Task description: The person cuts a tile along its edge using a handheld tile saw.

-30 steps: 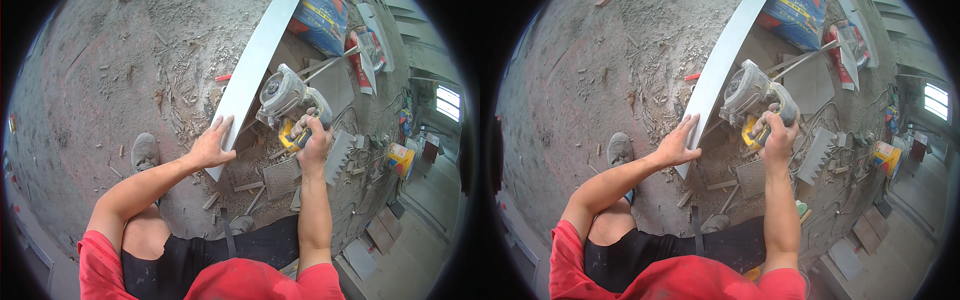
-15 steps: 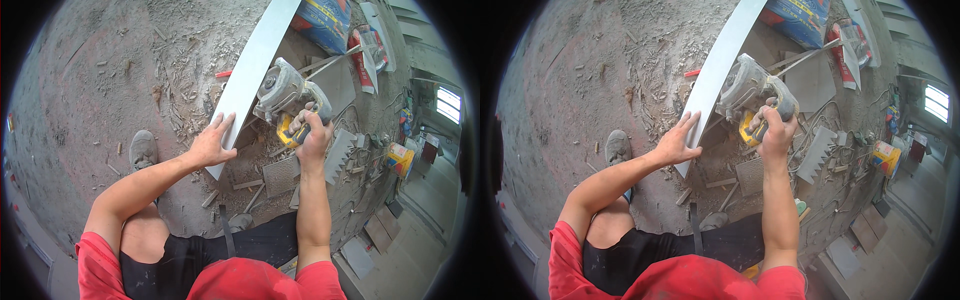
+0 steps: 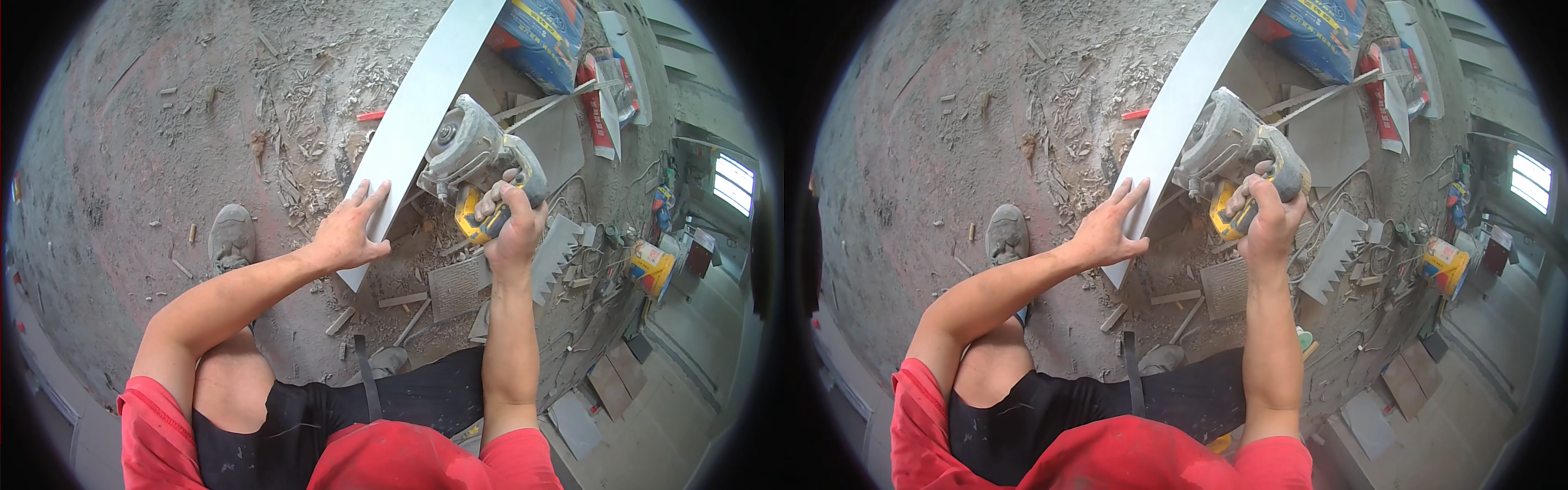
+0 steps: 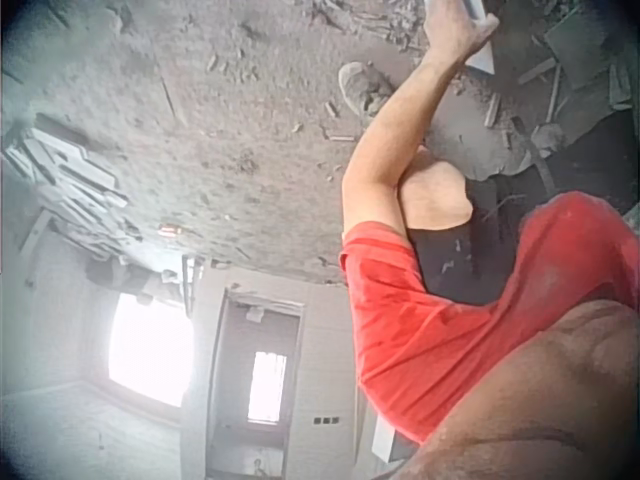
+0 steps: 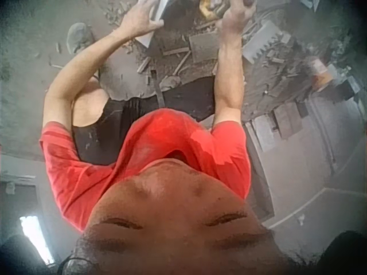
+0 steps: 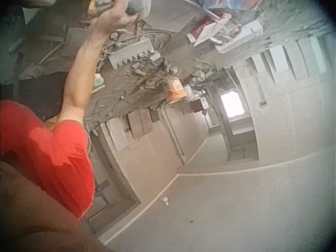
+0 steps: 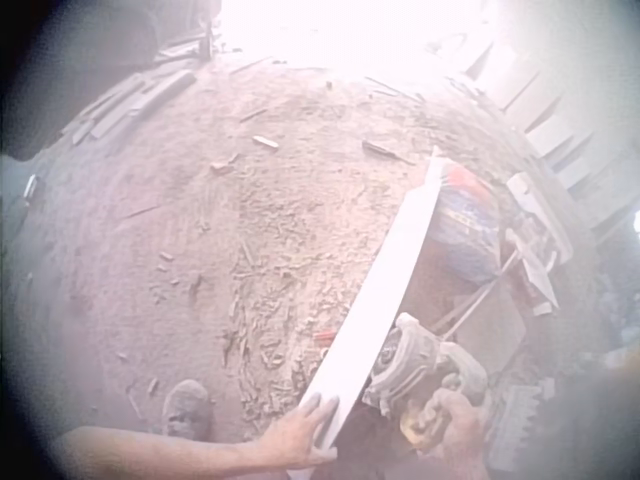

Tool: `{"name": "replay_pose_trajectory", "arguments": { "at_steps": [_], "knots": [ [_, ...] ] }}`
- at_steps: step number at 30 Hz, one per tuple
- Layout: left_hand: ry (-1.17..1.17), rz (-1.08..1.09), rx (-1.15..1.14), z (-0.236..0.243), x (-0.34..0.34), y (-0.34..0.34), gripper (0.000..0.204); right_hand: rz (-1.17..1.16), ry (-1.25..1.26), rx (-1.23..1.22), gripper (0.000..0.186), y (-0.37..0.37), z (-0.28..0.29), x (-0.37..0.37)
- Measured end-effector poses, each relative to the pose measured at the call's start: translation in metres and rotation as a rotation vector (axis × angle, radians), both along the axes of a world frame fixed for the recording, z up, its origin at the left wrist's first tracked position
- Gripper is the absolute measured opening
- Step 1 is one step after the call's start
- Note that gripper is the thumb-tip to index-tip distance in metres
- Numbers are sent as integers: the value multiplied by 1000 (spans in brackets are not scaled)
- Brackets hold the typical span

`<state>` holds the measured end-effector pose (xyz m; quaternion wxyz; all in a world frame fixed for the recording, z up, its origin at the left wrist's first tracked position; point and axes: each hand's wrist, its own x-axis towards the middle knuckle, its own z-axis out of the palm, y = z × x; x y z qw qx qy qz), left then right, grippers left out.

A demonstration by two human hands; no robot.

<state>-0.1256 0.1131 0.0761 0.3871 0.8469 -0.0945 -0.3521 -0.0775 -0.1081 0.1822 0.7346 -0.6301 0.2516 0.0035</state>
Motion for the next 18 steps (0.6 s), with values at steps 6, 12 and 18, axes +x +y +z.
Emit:
{"name": "replay_pose_trajectory", "arguments": {
  "at_steps": [6, 12, 18],
  "knots": [
    [-11, 11, -29, -1, -1, -1, 102, 17, -4, 18, 22, -2, 0, -2],
    [0, -6, -22, 1, 1, -1, 102, 34, -8, 22, 23, -1, -1, -3],
    [-21, -8, -26, -2, 0, -1, 103, 21, -3, 65, 24, -2, -1, -4]
  ]
}}
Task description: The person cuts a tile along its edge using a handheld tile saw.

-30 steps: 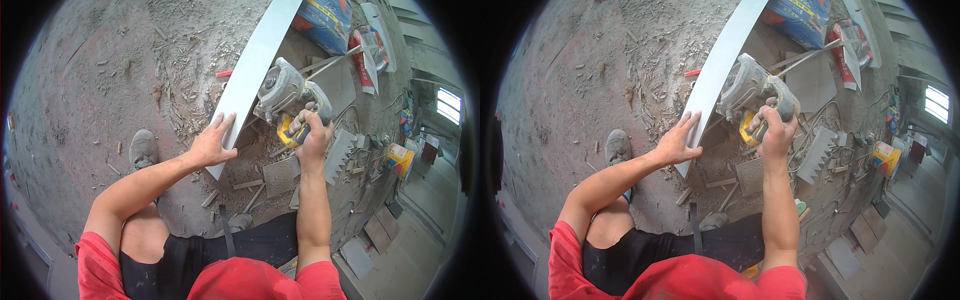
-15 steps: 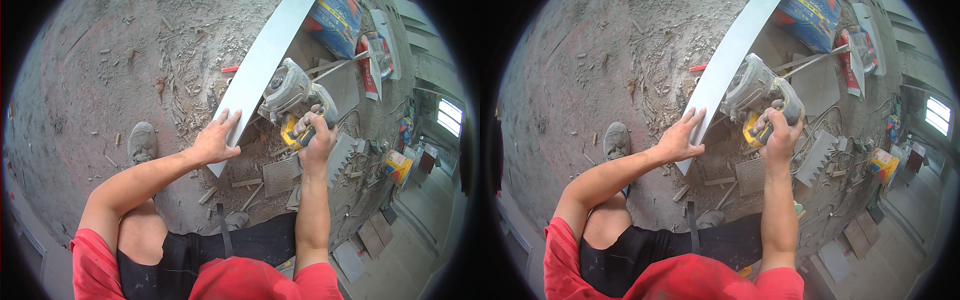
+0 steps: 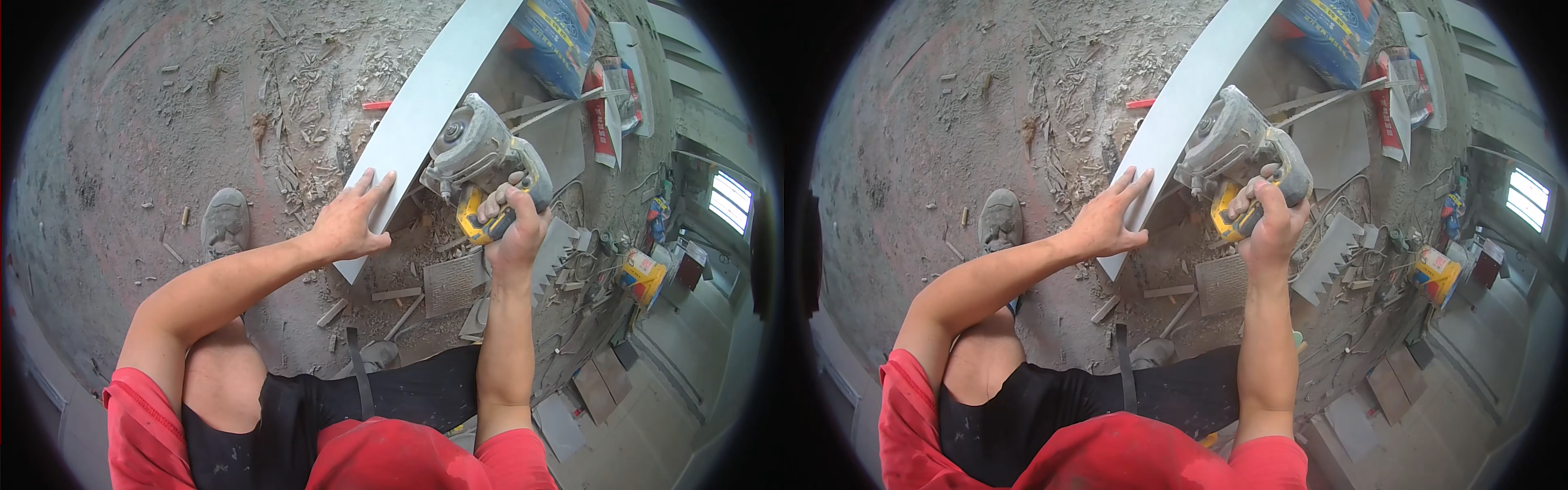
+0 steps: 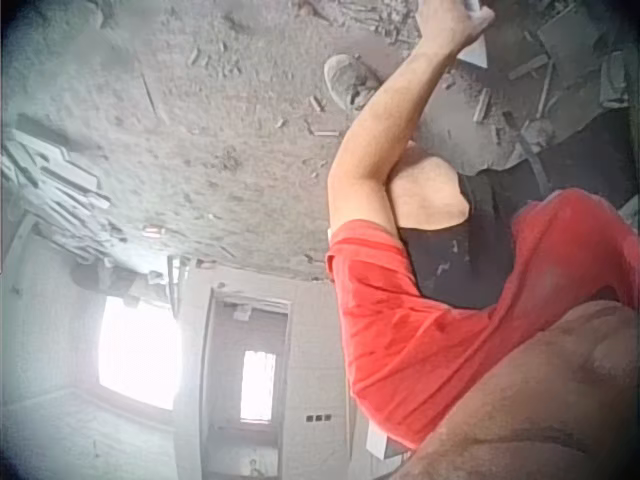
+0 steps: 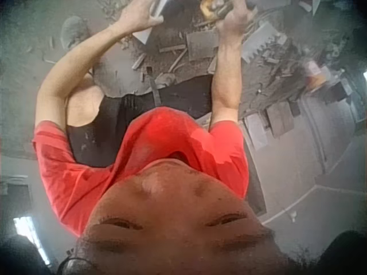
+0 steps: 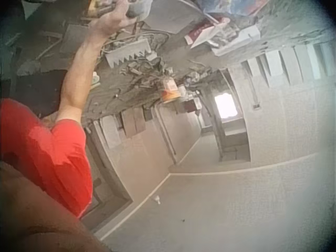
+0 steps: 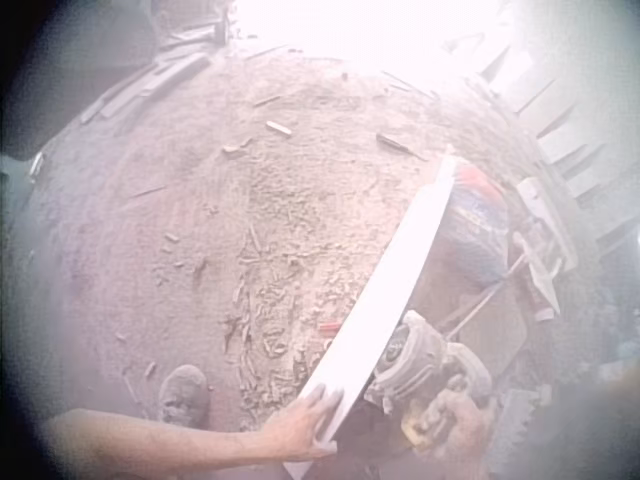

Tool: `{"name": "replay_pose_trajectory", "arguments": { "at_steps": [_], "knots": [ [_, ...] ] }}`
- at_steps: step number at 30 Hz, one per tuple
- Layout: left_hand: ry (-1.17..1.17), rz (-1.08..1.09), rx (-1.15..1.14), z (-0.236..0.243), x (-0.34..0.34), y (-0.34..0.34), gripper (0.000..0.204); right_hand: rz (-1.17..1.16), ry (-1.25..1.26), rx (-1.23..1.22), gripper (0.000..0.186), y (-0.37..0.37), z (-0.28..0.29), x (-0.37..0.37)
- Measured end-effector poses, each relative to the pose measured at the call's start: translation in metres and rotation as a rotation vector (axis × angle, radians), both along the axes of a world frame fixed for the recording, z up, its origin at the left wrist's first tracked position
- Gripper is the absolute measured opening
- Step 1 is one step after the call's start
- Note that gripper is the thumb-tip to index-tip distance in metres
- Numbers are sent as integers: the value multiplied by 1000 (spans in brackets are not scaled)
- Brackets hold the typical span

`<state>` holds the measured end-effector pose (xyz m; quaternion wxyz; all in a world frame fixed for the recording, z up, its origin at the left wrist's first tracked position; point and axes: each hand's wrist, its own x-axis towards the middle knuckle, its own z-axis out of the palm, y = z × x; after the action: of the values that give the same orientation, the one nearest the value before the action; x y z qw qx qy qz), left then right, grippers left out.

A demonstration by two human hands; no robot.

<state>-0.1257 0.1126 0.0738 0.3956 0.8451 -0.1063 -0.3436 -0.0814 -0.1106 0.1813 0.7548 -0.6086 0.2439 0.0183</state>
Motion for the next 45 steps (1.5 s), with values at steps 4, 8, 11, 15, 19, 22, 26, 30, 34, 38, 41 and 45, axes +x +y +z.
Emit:
{"name": "replay_pose_trajectory", "arguments": {
  "at_steps": [4, 8, 11, 15, 19, 22, 26, 30, 34, 38, 41, 45],
  "knots": [
    [2, 6, -2, -1, 0, -1, 103, 9, 4, -16, 23, 1, 1, -2],
    [14, -2, -2, 1, 1, 0, 103, 13, 14, -18, 22, 0, 2, -3],
    [11, -3, -2, 0, 1, 1, 103, 18, 12, -9, 21, 1, 2, -3],
    [0, 6, -17, -2, 0, 1, 103, 27, 16, -18, 21, 1, 3, -4],
    [-5, -1, -10, 0, 1, 1, 103, 15, 24, -1, 22, 1, 2, -4],
    [-4, -4, -6, 0, 1, 0, 103, 16, 29, 1, 21, 1, 2, -5],
    [-9, -2, -7, -1, 0, 0, 102, 18, 34, 8, 22, 1, 3, -5],
    [-4, -9, -1, 2, 2, 0, 102, 12, 36, 9, 22, 0, 3, -7],
    [58, -34, -1, 3, 4, 1, 105, 19, 43, 9, 23, 0, 4, -7],
    [-9, -4, -5, 0, 1, 0, 103, 18, 53, 22, 23, 0, 4, -7],
    [-6, -2, -8, 0, 1, 0, 103, 21, 55, 21, 23, -1, 4, -8],
    [-4, -3, -15, 0, 1, 0, 103, 21, 54, 21, 22, 0, 5, -9]
  ]
}}
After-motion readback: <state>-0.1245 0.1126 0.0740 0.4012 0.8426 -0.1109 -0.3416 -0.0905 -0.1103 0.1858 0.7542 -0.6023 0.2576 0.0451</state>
